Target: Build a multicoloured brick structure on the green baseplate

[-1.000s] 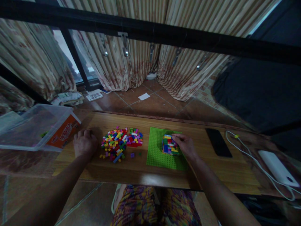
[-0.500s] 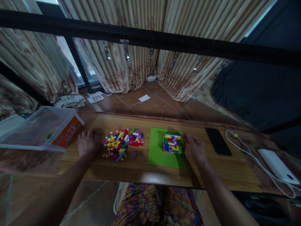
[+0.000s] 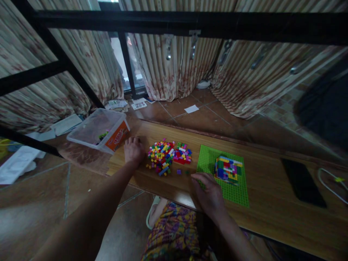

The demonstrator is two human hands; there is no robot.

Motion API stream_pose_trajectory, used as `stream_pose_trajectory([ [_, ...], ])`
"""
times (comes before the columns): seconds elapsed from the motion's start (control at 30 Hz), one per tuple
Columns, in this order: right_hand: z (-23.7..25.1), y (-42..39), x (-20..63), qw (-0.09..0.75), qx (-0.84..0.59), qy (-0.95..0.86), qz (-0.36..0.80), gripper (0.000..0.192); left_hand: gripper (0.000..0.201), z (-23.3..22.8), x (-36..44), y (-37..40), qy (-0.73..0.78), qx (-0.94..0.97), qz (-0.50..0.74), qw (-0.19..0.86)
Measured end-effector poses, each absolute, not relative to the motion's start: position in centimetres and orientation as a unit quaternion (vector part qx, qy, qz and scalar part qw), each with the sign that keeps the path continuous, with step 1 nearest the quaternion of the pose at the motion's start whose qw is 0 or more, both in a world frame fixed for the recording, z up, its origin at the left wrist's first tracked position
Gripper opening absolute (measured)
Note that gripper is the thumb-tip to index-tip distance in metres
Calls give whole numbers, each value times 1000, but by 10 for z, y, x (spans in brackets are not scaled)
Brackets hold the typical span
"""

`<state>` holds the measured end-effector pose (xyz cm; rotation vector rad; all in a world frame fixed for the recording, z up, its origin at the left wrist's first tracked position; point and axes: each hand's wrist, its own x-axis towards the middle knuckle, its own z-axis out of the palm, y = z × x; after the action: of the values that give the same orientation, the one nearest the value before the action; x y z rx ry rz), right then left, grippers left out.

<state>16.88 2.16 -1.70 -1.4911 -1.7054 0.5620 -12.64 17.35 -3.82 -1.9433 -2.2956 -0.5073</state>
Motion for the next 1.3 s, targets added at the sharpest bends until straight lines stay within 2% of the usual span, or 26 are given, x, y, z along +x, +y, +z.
stream_pose_trajectory([
  [0.4, -30, 42, 144, 313, -583, -737, 139, 20, 34, -41, -126, 172, -751, -635, -177, 41],
  [0.7, -31, 50, 129, 300, -585, -747, 101, 15, 34, -39, -126, 172, -752, -633, -179, 41],
  [0.9, -15, 45, 131, 327, -585, -733, 115, 16, 37, -39, -129, 176, -746, -640, -183, 36],
  [1.13, 9, 33, 230, 397, -639, -658, 39, 22, 37, -42, -132, 179, -740, -646, -178, 57],
  [1.3, 3, 42, 310, 369, -674, -639, -32, 34, 36, -45, -134, 180, -733, -650, -193, 55],
])
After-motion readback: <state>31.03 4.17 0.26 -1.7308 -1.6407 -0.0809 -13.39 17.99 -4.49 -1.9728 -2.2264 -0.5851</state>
